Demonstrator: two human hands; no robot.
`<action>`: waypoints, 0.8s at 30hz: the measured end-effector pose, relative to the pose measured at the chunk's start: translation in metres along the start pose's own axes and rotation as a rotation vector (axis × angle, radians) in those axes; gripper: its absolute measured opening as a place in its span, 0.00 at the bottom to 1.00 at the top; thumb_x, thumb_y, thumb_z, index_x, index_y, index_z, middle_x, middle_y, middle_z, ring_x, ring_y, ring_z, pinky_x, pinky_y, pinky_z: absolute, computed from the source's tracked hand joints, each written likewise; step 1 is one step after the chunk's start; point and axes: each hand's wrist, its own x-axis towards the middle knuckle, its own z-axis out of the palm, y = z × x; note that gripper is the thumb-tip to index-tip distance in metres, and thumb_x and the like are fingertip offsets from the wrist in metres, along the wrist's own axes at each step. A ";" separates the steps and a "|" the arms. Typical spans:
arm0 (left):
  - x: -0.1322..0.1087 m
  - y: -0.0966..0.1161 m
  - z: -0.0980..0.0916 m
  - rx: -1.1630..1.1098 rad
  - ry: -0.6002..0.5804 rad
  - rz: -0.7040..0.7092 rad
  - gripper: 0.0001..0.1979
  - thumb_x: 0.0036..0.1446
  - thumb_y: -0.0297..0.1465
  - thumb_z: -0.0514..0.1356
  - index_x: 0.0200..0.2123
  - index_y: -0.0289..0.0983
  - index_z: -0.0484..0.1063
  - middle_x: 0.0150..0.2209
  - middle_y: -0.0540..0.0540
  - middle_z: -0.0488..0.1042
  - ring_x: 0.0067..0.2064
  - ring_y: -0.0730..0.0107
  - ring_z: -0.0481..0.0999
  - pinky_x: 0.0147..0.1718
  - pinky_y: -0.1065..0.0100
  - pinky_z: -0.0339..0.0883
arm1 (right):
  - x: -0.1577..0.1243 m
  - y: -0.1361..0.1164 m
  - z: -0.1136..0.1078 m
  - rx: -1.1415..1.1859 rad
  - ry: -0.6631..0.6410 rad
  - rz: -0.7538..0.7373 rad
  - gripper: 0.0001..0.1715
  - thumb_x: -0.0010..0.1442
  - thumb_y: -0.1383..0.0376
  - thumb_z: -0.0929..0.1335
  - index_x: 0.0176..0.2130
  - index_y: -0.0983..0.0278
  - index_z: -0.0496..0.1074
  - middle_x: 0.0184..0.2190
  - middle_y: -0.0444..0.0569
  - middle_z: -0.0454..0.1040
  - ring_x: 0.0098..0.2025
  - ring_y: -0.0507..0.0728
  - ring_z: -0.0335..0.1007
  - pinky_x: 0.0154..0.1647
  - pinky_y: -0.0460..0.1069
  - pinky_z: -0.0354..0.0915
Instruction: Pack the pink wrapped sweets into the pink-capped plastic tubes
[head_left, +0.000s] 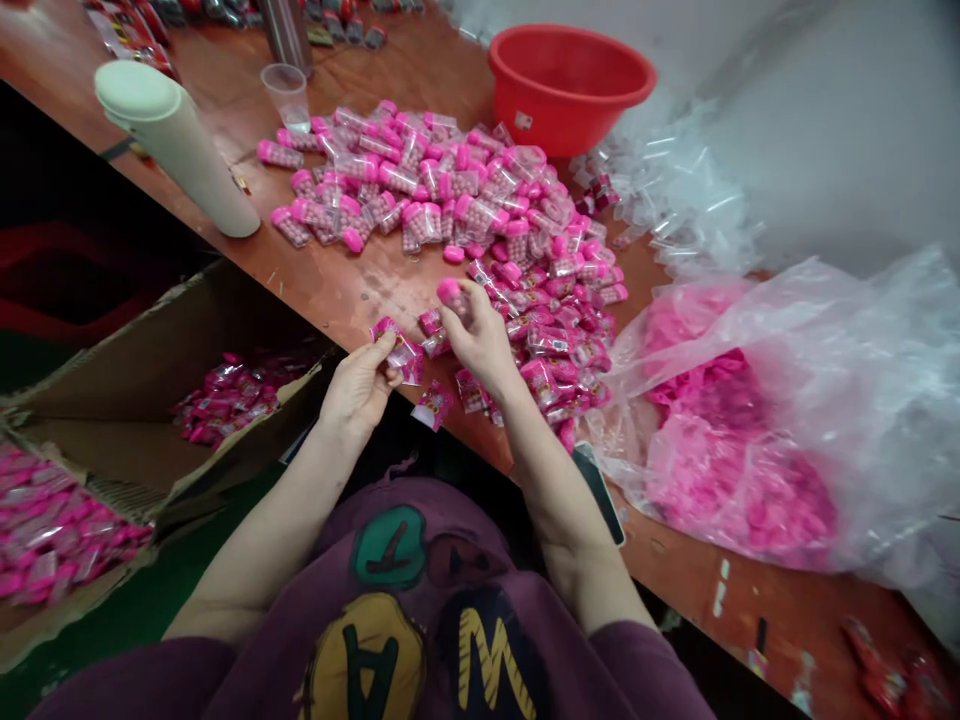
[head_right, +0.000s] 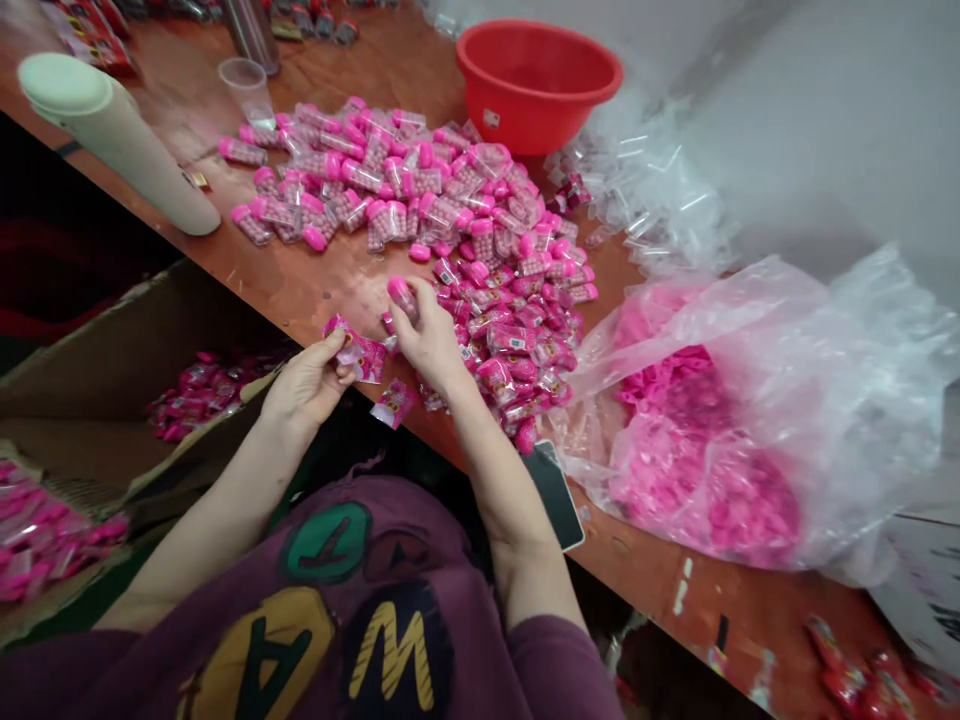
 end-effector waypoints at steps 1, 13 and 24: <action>-0.001 -0.002 0.003 -0.006 -0.010 -0.006 0.19 0.43 0.32 0.79 0.26 0.35 0.71 0.23 0.54 0.70 0.20 0.84 0.63 0.18 0.75 0.55 | -0.020 0.001 0.001 0.204 0.035 0.056 0.21 0.66 0.55 0.68 0.55 0.59 0.67 0.39 0.46 0.78 0.34 0.54 0.73 0.37 0.50 0.70; -0.022 -0.035 0.031 0.095 -0.018 -0.123 0.22 0.56 0.41 0.73 0.25 0.37 0.65 0.18 0.56 0.60 0.18 0.82 0.58 0.19 0.71 0.52 | -0.139 -0.012 0.025 0.789 0.172 0.378 0.19 0.64 0.48 0.71 0.46 0.57 0.69 0.27 0.39 0.73 0.22 0.48 0.60 0.22 0.45 0.57; -0.032 -0.038 0.031 0.159 -0.070 -0.134 0.20 0.58 0.43 0.71 0.27 0.37 0.68 0.19 0.54 0.65 0.18 0.80 0.63 0.20 0.72 0.58 | -0.135 0.000 0.034 0.698 0.235 0.377 0.31 0.66 0.43 0.67 0.59 0.54 0.59 0.28 0.40 0.66 0.21 0.50 0.59 0.21 0.47 0.58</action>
